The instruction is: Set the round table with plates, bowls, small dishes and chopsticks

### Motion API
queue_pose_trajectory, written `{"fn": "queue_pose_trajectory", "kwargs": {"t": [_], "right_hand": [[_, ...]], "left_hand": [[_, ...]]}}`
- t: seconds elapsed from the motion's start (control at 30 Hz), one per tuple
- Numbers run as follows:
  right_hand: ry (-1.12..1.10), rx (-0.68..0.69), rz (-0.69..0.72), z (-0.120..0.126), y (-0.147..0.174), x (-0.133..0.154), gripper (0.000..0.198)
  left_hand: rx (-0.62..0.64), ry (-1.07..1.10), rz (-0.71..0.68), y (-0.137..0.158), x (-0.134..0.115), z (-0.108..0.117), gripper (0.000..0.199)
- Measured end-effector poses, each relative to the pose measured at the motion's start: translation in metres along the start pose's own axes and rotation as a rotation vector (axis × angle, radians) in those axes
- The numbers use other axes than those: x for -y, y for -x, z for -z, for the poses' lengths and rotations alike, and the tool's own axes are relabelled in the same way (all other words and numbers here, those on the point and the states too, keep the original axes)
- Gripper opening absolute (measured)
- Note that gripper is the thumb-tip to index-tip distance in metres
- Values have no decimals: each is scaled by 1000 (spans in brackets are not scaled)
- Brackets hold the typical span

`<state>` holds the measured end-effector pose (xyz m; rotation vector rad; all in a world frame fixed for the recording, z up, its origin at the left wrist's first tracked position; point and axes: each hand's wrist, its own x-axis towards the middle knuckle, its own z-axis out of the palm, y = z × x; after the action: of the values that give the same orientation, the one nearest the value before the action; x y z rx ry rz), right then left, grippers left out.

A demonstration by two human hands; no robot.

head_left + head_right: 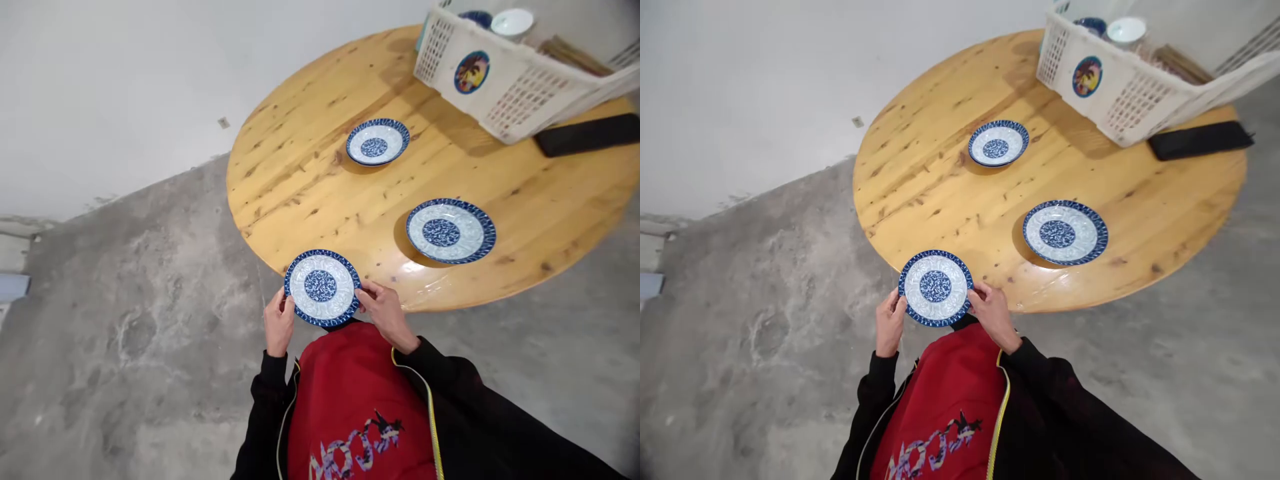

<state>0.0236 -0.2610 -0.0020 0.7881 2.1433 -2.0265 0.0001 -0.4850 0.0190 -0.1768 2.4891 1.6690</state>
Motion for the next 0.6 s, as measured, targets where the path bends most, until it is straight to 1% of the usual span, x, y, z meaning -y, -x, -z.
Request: {"fn": "queue_pose_trajectory", "kwargs": {"t": [0.1, 0.2, 0.33, 0.5, 0.6], "right_hand": [[-20, -47, 4, -21, -22, 0, 29], [20, -71, 25, -38, -44, 1, 30], [14, -110, 35, -57, -73, 7, 29], [-40, -180, 13, -82, -103, 11, 32], [-35, -233, -13, -97, -118, 9, 32]], "left_hand": [[76, 18, -10, -40, 6, 13, 35], [104, 49, 4, -76, 14, 19, 34], [145, 59, 36, -123, 23, 20, 33], [196, 21, 2, -187, 34, 20, 33], [274, 31, -23, -225, 37, 20, 32]]}}
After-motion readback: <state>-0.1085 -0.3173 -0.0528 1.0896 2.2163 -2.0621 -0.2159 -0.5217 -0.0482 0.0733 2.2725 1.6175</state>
